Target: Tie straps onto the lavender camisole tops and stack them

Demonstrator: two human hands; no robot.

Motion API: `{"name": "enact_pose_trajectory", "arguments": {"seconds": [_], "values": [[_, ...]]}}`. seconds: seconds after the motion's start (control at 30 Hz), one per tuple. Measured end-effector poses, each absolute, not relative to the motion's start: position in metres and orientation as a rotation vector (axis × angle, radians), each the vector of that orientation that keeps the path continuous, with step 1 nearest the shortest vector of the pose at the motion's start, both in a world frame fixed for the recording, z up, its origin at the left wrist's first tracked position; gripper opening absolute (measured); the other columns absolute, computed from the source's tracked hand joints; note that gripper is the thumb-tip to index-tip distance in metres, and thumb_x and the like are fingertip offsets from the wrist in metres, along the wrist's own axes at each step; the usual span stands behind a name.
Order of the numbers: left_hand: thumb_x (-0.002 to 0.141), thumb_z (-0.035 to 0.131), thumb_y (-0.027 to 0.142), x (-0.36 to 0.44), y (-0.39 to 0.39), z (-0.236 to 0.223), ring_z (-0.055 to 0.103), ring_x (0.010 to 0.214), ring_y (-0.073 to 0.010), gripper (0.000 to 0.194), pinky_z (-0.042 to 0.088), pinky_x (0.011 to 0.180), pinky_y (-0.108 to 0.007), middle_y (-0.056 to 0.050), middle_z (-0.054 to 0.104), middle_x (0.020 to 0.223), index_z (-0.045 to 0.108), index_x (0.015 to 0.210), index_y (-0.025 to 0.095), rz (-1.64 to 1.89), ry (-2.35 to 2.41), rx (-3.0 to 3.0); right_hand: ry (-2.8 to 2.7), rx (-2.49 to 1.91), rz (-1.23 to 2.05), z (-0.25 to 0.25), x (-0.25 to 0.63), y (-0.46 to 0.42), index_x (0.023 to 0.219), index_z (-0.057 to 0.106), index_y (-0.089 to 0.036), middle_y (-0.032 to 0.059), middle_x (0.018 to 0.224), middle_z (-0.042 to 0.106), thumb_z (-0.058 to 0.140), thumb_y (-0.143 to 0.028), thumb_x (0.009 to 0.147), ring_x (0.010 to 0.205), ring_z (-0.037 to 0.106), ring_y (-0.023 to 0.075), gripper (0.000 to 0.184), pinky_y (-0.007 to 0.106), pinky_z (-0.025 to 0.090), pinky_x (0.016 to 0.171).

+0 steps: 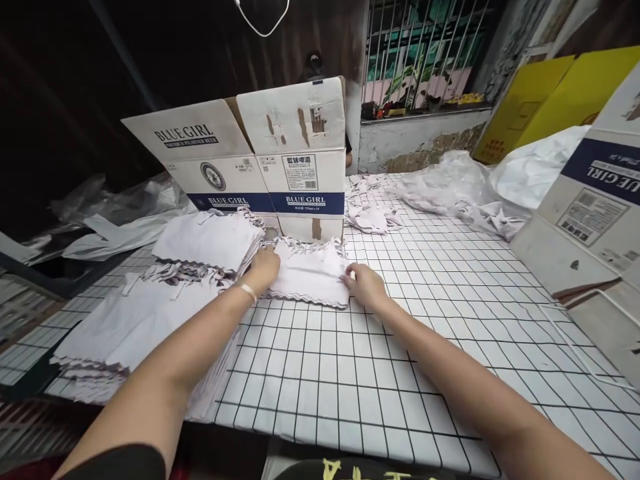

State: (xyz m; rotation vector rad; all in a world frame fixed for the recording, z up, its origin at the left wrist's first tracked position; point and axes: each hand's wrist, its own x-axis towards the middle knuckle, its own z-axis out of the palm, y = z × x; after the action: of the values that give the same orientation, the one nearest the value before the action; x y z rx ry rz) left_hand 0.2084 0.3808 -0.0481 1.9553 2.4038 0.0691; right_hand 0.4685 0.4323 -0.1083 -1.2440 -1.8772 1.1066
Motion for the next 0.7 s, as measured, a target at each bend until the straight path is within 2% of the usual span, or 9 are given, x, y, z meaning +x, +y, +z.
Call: {"name": "enact_pose_trajectory", "arguments": {"seconds": [0.03, 0.1, 0.17, 0.23, 0.37, 0.43, 0.53, 0.6, 0.7], "values": [[0.091, 0.048, 0.034, 0.210, 0.380, -0.053, 0.043, 0.129, -0.0373, 0.041, 0.035, 0.104, -0.051, -0.026, 0.048, 0.136, 0.062, 0.119, 0.007, 0.113, 2.443, 1.971, -2.037, -1.154, 0.890, -0.107, 0.467, 0.430, 0.103, 0.069, -0.022, 0.0136, 0.113, 0.067, 0.069, -0.037, 0.078, 0.111, 0.057, 0.0314, 0.029, 0.047, 0.042, 0.095], [0.095, 0.036, 0.038, 0.210, 0.380, -0.066, 0.033, 0.138, -0.0368, 0.050, 0.027, 0.109, -0.053, -0.022, 0.038, 0.147, 0.052, 0.134, 0.012, 0.164, 2.486, 1.971, -2.376, -0.965, 0.579, -0.104, 0.460, 0.427, 0.132, 0.055, -0.026, 0.0114, 0.146, 0.045, 0.059, -0.049, 0.084, 0.138, 0.032, 0.0340, 0.054, 0.052, 0.019, 0.112], [0.096, 0.026, 0.045, 0.203, 0.384, -0.084, 0.026, 0.142, -0.0362, 0.061, 0.023, 0.111, -0.057, -0.018, 0.030, 0.154, 0.038, 0.146, 0.013, 0.125, 2.508, 1.817, -2.642, -0.891, 0.579, -0.104, 0.450, 0.432, 0.145, 0.040, -0.030, 0.0054, 0.157, 0.026, 0.047, -0.059, 0.088, 0.146, 0.014, 0.0316, 0.065, 0.052, 0.004, 0.116], [0.095, 0.021, 0.050, 0.191, 0.391, -0.104, 0.015, 0.146, -0.0321, 0.069, 0.014, 0.114, -0.056, -0.016, 0.020, 0.157, 0.026, 0.151, 0.011, 0.090, 2.533, 1.691, -2.755, -0.860, 0.692, -0.105, 0.442, 0.448, 0.145, 0.039, -0.033, 0.0028, 0.158, 0.024, 0.040, -0.062, 0.090, 0.146, 0.014, 0.0299, 0.063, 0.053, 0.001, 0.115], [0.092, 0.025, 0.053, 0.190, 0.394, -0.121, 0.009, 0.147, -0.0302, 0.073, 0.006, 0.115, -0.058, -0.013, 0.012, 0.159, 0.019, 0.153, 0.011, 0.115, 2.594, 1.731, -2.290, -1.076, 0.776, -0.099, 0.453, 0.519, 0.113, 0.065, -0.027, 0.0064, 0.127, 0.061, 0.053, -0.052, 0.087, 0.123, 0.048, 0.0271, 0.038, 0.048, 0.023, 0.109], [0.093, 0.028, 0.048, 0.209, 0.390, -0.116, 0.011, 0.147, -0.0308, 0.069, 0.002, 0.114, -0.061, -0.011, 0.015, 0.159, 0.020, 0.153, 0.016, 0.231, 2.622, 1.870, -1.905, -1.298, 0.730, -0.093, 0.468, 0.566, 0.101, 0.066, -0.022, 0.0098, 0.116, 0.064, 0.061, -0.042, 0.082, 0.116, 0.049, 0.0270, 0.028, 0.045, 0.031, 0.103], [0.095, 0.030, 0.041, 0.252, 0.389, -0.097, 0.021, 0.145, -0.0303, 0.062, 0.000, 0.113, -0.062, -0.009, 0.024, 0.157, 0.018, 0.154, 0.023, 0.520, 2.530, 2.099, -1.668, -1.417, 0.763, -0.088, 0.483, 0.630, 0.086, 0.063, -0.017, 0.0138, 0.107, 0.063, 0.070, -0.029, 0.072, 0.117, 0.045, 0.0302, 0.020, 0.044, 0.034, 0.098], [0.095, 0.034, 0.037, 0.278, 0.395, -0.083, 0.028, 0.142, -0.0287, 0.058, 0.005, 0.115, -0.060, -0.008, 0.031, 0.154, 0.024, 0.152, 0.028, 0.632, 2.332, 2.221, -1.606, -1.410, 0.868, -0.083, 0.489, 0.658, 0.074, 0.059, -0.017, 0.0111, 0.091, 0.064, 0.069, -0.029, 0.071, 0.105, 0.052, 0.0285, 0.015, 0.041, 0.040, 0.090], [0.094, 0.039, 0.036, 0.305, 0.404, -0.065, 0.035, 0.139, -0.0270, 0.053, 0.019, 0.114, -0.055, -0.006, 0.038, 0.151, 0.036, 0.146, 0.030, 0.760, 2.070, 2.244, -1.522, -1.318, 1.031, -0.067, 0.504, 0.673, 0.074, 0.054, -0.018, 0.0067, 0.081, 0.063, 0.053, -0.034, 0.080, 0.085, 0.059, 0.0219, 0.016, 0.035, 0.047, 0.076]]}}
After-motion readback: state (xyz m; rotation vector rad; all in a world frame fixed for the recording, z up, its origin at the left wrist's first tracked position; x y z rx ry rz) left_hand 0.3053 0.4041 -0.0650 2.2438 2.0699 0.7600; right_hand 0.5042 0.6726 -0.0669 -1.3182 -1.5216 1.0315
